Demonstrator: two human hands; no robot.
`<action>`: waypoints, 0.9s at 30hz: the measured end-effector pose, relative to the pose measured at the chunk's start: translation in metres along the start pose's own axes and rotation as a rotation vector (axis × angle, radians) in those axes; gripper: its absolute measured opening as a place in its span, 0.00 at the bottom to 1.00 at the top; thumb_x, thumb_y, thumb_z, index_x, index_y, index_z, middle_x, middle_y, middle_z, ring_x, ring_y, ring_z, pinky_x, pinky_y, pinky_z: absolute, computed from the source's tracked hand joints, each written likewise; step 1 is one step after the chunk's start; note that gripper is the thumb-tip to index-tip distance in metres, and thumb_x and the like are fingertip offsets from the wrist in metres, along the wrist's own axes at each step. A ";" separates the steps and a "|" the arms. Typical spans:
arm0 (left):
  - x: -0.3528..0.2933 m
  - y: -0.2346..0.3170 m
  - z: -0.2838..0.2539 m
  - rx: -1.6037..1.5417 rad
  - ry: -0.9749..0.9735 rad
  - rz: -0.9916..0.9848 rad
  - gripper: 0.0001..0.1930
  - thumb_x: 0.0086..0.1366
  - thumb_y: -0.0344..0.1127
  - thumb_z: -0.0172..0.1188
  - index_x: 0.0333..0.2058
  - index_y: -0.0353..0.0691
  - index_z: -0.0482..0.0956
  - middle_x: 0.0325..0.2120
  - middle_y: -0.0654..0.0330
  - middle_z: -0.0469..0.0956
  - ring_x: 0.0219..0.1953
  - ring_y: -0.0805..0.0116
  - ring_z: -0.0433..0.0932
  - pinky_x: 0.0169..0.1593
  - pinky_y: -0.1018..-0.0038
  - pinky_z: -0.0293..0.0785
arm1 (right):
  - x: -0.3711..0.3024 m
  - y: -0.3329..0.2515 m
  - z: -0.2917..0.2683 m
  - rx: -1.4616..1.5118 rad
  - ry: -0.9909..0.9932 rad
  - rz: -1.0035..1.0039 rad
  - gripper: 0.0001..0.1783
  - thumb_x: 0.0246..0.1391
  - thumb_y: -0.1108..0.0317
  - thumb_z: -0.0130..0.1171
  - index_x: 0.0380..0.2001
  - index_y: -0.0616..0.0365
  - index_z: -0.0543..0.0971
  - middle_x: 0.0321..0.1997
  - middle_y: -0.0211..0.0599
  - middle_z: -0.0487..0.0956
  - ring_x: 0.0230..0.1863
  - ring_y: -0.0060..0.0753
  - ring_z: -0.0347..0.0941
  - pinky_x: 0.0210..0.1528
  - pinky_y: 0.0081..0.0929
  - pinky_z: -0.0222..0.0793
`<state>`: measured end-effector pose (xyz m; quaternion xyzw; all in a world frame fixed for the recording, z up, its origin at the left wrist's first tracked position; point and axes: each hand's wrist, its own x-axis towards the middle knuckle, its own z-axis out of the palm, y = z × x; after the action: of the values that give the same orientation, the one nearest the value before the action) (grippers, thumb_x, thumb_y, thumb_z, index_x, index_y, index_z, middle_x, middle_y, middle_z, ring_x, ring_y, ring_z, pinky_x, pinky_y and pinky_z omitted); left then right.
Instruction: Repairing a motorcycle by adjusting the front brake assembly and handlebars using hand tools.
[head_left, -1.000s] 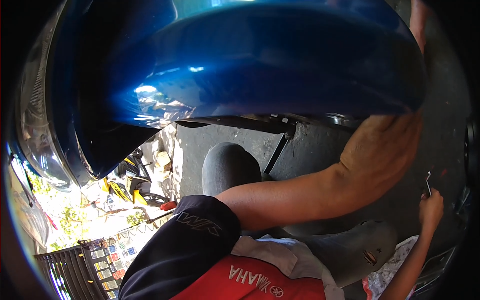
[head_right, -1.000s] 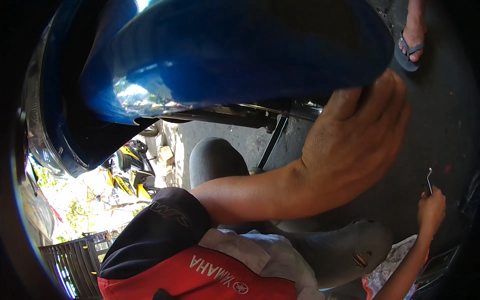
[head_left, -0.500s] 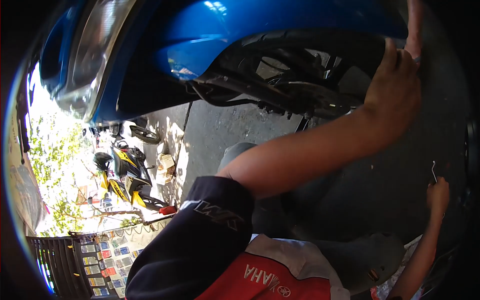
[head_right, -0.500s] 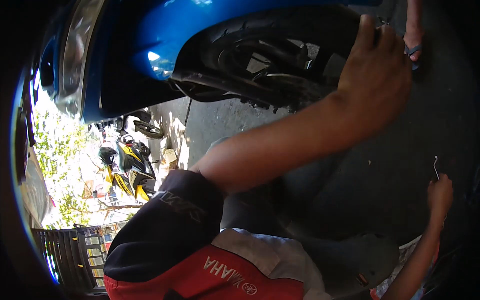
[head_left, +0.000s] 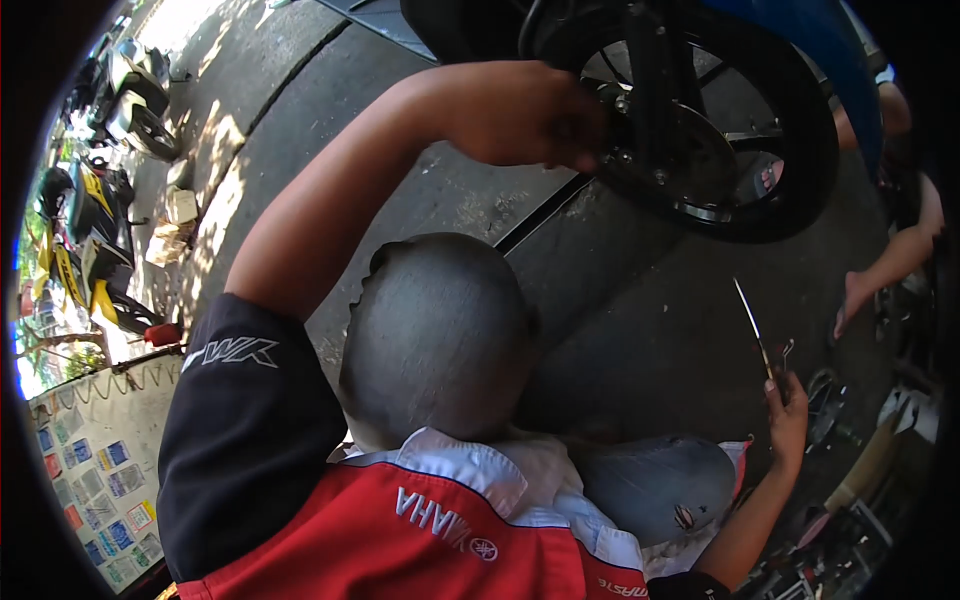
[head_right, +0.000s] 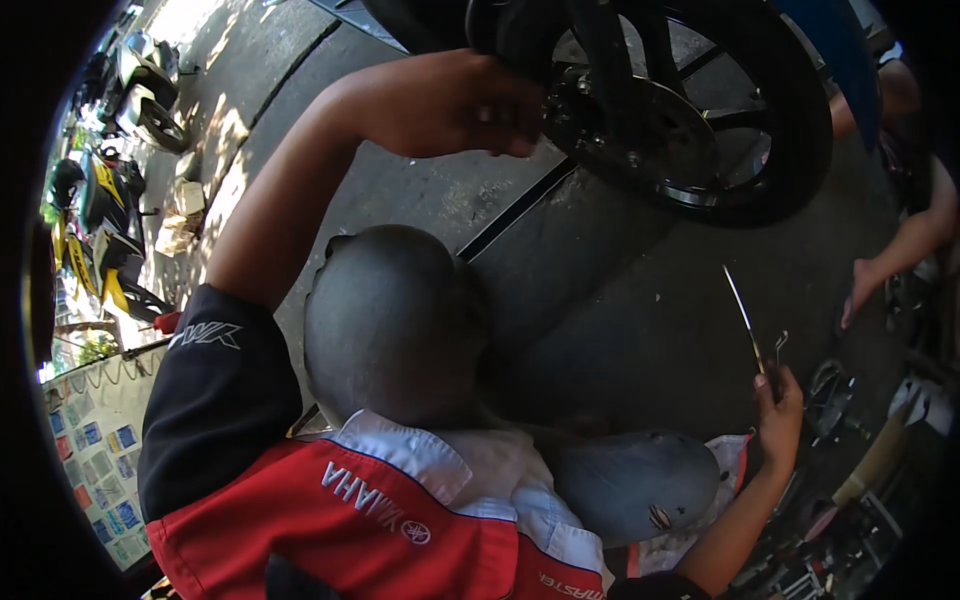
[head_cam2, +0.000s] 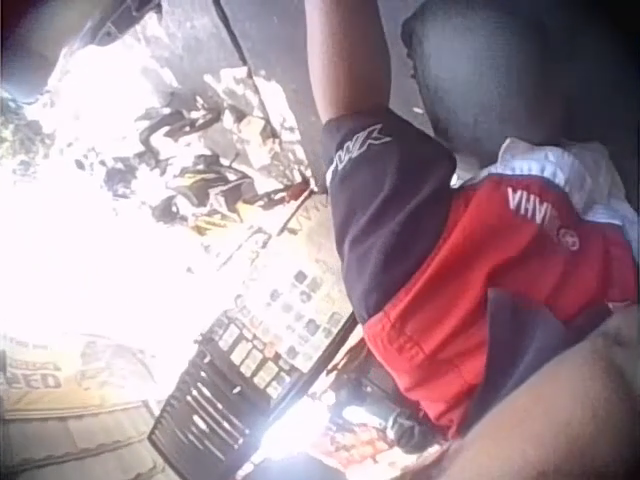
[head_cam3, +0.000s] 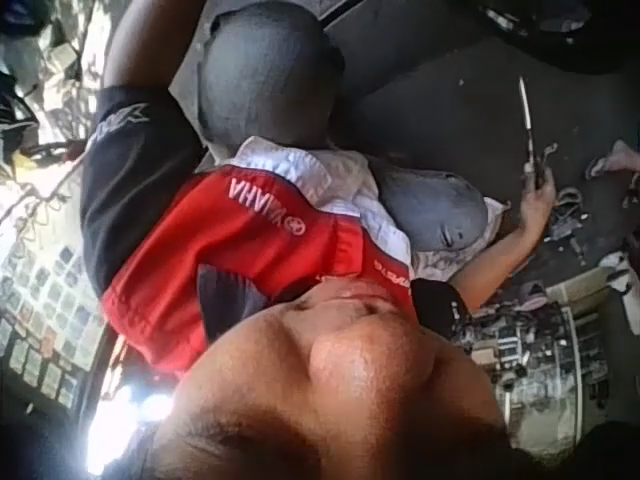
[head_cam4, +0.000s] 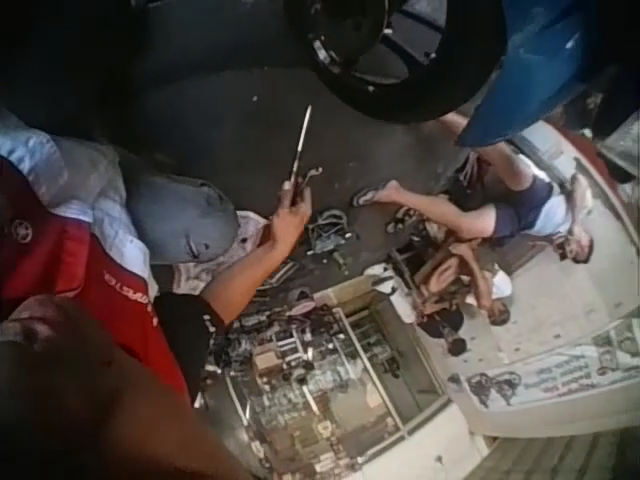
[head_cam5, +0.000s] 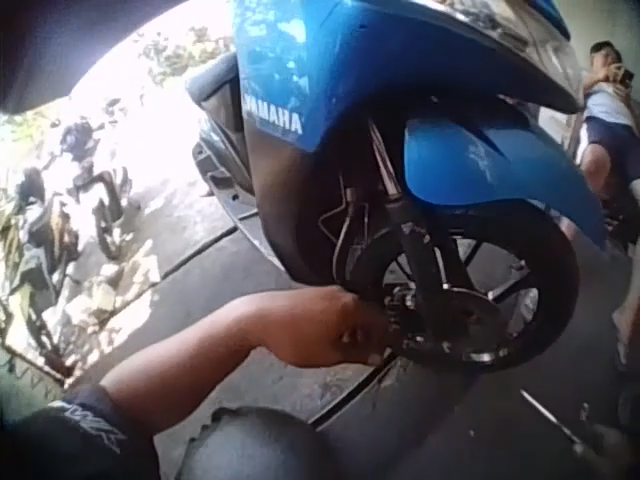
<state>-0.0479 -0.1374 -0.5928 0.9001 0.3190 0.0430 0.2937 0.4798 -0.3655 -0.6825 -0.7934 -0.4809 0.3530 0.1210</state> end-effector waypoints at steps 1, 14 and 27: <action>-0.018 -0.020 0.013 -0.104 0.028 -0.117 0.12 0.68 0.41 0.64 0.42 0.39 0.82 0.32 0.57 0.84 0.36 0.62 0.84 0.44 0.65 0.79 | -0.008 -0.034 -0.006 0.074 -0.028 -0.041 0.26 0.65 0.60 0.62 0.59 0.68 0.75 0.49 0.40 0.82 0.47 0.33 0.78 0.51 0.31 0.72; 0.022 -0.087 0.149 -0.698 0.857 -0.303 0.10 0.61 0.36 0.70 0.36 0.37 0.85 0.30 0.53 0.86 0.35 0.61 0.87 0.41 0.68 0.80 | -0.052 -0.412 0.070 -0.883 0.230 -1.044 0.11 0.58 0.70 0.66 0.44 0.60 0.84 0.33 0.42 0.84 0.30 0.38 0.80 0.33 0.28 0.71; 0.047 -0.099 0.172 -0.762 1.084 -0.149 0.10 0.58 0.32 0.71 0.36 0.33 0.85 0.29 0.50 0.85 0.32 0.58 0.86 0.36 0.67 0.82 | -0.040 -0.514 0.140 -1.334 0.083 -0.777 0.07 0.55 0.72 0.65 0.38 0.61 0.83 0.27 0.49 0.80 0.27 0.53 0.77 0.29 0.38 0.69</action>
<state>-0.0193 -0.1332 -0.7945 0.5597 0.4454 0.5788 0.3916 0.0251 -0.1592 -0.4929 -0.4851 -0.8310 -0.1091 -0.2494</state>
